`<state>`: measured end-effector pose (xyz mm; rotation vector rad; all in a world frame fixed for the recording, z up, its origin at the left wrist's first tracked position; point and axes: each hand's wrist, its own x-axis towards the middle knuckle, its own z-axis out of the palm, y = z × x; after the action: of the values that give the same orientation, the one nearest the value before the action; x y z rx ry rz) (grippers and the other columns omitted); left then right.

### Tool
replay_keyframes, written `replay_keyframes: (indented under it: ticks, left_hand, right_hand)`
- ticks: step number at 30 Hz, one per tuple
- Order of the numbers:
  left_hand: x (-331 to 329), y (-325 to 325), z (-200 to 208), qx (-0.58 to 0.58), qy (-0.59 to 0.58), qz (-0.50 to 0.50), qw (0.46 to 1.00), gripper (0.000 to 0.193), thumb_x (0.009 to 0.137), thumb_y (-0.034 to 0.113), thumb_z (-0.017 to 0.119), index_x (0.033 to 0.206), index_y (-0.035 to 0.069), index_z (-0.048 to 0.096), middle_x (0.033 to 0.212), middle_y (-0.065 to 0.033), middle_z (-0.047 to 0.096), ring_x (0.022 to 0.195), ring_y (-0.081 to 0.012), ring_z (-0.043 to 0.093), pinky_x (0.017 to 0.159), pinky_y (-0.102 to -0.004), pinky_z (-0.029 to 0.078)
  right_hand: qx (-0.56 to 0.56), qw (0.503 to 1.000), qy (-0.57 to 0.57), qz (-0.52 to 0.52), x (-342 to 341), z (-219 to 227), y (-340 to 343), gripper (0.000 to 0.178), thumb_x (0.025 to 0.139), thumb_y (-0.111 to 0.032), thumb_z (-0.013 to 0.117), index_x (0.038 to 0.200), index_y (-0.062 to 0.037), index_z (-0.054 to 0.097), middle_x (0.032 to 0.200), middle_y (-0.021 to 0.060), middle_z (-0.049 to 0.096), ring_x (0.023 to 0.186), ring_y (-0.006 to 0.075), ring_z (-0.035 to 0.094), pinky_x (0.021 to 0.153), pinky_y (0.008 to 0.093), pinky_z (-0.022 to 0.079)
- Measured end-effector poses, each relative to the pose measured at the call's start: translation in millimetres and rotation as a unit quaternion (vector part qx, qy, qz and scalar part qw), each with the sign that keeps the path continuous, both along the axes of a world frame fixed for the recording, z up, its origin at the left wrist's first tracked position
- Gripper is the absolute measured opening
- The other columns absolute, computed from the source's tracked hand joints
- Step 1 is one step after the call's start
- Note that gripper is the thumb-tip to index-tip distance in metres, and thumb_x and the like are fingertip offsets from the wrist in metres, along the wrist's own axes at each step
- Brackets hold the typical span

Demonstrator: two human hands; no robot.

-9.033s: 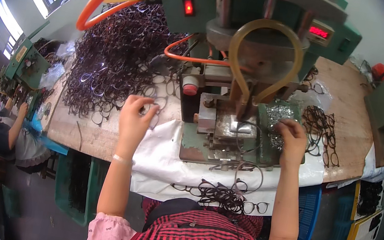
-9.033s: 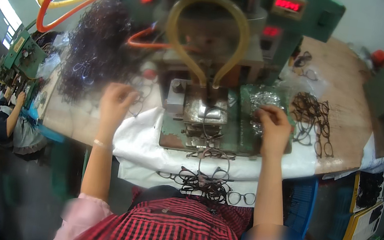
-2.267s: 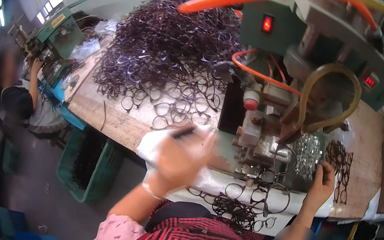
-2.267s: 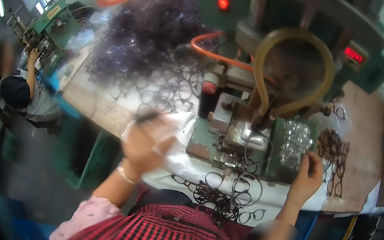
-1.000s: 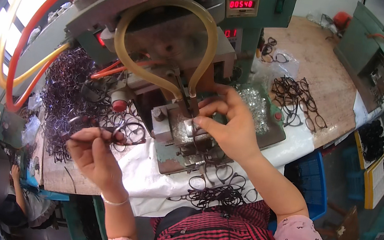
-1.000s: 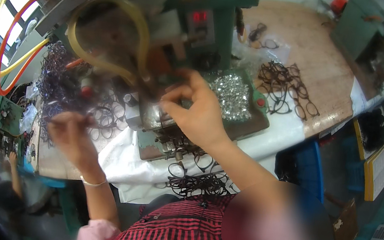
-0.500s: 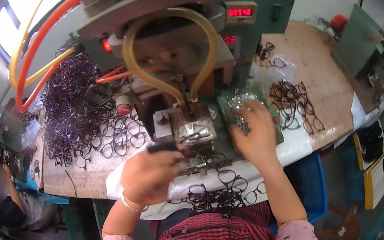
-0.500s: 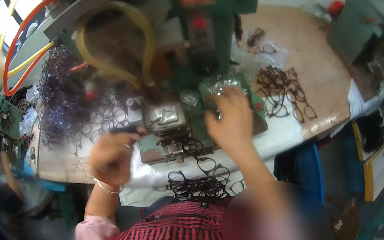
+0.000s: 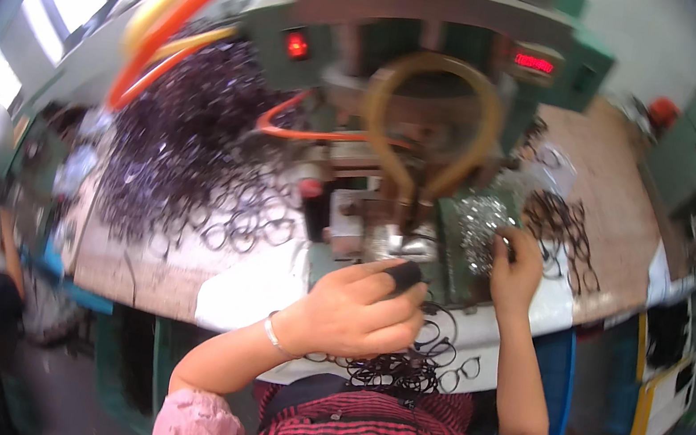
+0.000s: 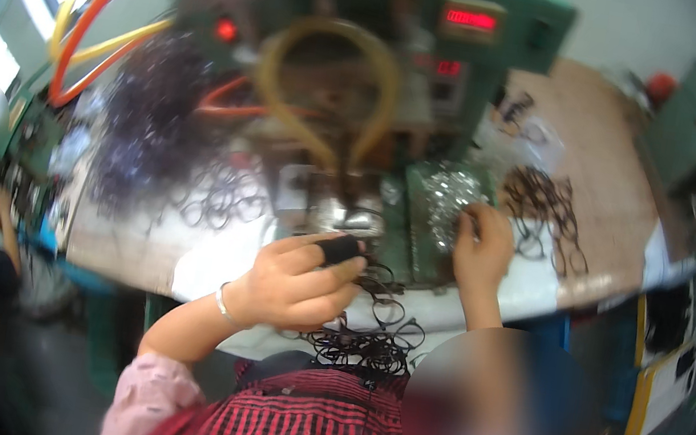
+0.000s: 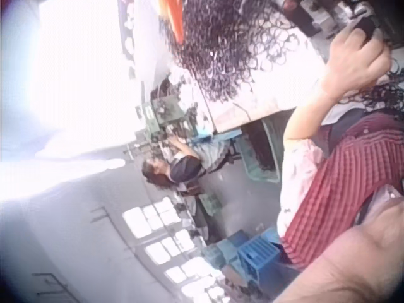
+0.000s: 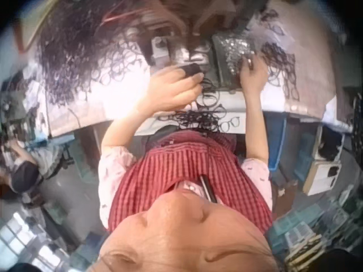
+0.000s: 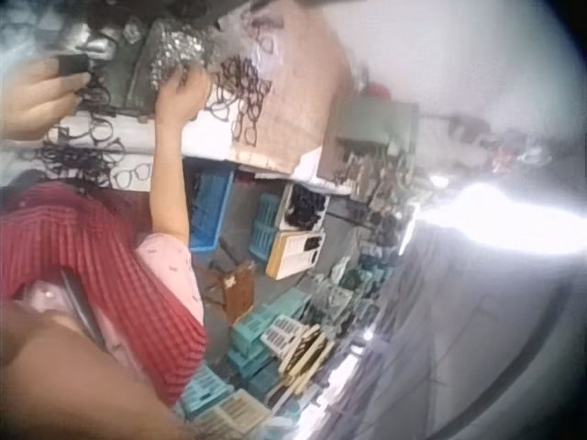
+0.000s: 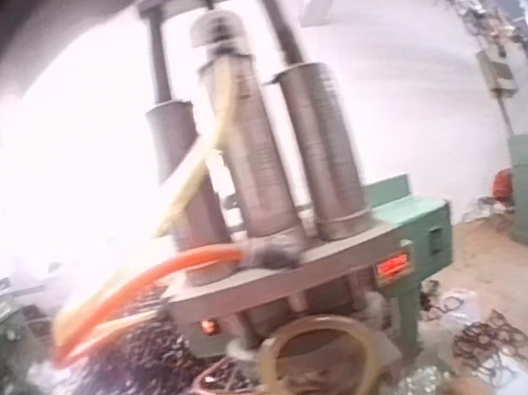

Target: The person repeatedly picks up eyeglass frames and small metal components from a pile, places them into a press machine, activates the press, and removes the assembled glasses. The process is repeated continuously throughout the clip.

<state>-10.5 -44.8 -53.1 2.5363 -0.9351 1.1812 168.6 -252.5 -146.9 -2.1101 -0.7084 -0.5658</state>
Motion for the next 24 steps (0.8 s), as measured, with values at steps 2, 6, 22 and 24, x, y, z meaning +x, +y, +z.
replay_keyframes:
  ticks: [2,6,22,24]
  left_hand:
    - [-9.9,-10.8,-8.0,-0.03,0.063,0.023,0.997,0.027,0.075,0.009,0.071,0.1,0.006,0.063,0.109,-0.0092,0.068,0.098,-0.0258,0.068,0.091,-0.0417,0.059]
    - [-54.3,-23.4,-27.0,-0.162,0.026,0.112,0.98,0.033,0.078,0.011,0.072,0.109,0.002,0.065,0.114,-0.0144,0.069,0.107,-0.0317,0.067,0.1,-0.045,0.051]
    - [-34.9,172.0,-134.6,-0.095,0.275,0.571,0.768,0.028,0.075,0.017,0.077,0.097,0.003,0.066,0.144,-0.0196,0.049,0.125,-0.0423,0.046,0.113,-0.0507,0.031]
    - [-57.5,183.6,-161.5,-0.148,0.219,0.575,0.774,0.022,0.079,0.016,0.073,0.093,0.001,0.065,0.142,-0.0206,0.05,0.12,-0.0429,0.049,0.112,-0.0505,0.031]
  right_hand:
    - [0.029,0.997,0.063,-0.011,2.2,-10.6,-9.3,0.01,0.09,-0.006,0.065,0.098,0.0003,0.068,0.089,0.0079,0.068,0.08,0.0168,0.063,0.073,0.0283,0.049]
    - [0.2,0.937,0.284,0.034,-10.8,-9.4,-4.0,0.014,0.09,-0.007,0.069,0.102,0.0012,0.069,0.093,0.0072,0.07,0.087,0.012,0.064,0.081,0.0249,0.049]
    - [0.236,0.922,0.3,0.063,-23.4,7.6,12.9,0.01,0.084,-0.001,0.072,0.093,-0.0013,0.071,0.09,0.0012,0.07,0.083,0.0086,0.062,0.075,0.0224,0.048]
    - [0.235,0.927,0.287,0.063,-27.4,7.5,-6.3,0.009,0.083,0.002,0.072,0.092,-0.0004,0.068,0.089,0.0025,0.069,0.084,0.0093,0.062,0.076,0.023,0.048]
